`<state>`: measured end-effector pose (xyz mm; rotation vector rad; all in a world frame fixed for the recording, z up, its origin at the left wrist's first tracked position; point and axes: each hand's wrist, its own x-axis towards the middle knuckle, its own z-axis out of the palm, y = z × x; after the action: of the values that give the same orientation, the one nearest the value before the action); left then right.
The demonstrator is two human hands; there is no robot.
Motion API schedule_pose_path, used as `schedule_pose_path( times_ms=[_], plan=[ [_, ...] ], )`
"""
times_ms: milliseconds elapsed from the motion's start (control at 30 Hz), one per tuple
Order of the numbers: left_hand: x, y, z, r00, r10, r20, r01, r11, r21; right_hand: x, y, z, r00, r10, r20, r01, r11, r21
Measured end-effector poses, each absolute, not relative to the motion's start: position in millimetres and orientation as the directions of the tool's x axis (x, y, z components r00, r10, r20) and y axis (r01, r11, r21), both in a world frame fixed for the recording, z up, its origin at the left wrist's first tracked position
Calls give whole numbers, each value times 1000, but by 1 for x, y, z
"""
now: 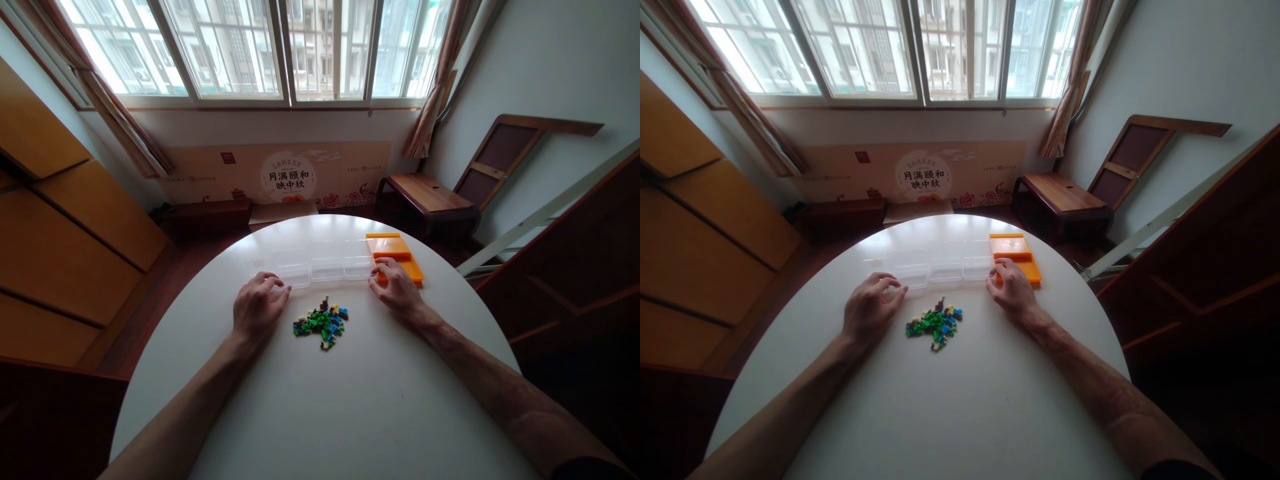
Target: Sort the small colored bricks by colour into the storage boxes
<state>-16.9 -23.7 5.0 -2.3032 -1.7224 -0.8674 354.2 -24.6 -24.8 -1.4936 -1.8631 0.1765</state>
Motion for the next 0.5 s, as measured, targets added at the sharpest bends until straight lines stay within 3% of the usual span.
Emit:
schedule_pose_path(
  times_ms=[500],
  plan=[
    [-13,-24,4,132,867,481,910,-298,287,356,-22,-30,-66,883,464,767,343,-542]
  ],
)
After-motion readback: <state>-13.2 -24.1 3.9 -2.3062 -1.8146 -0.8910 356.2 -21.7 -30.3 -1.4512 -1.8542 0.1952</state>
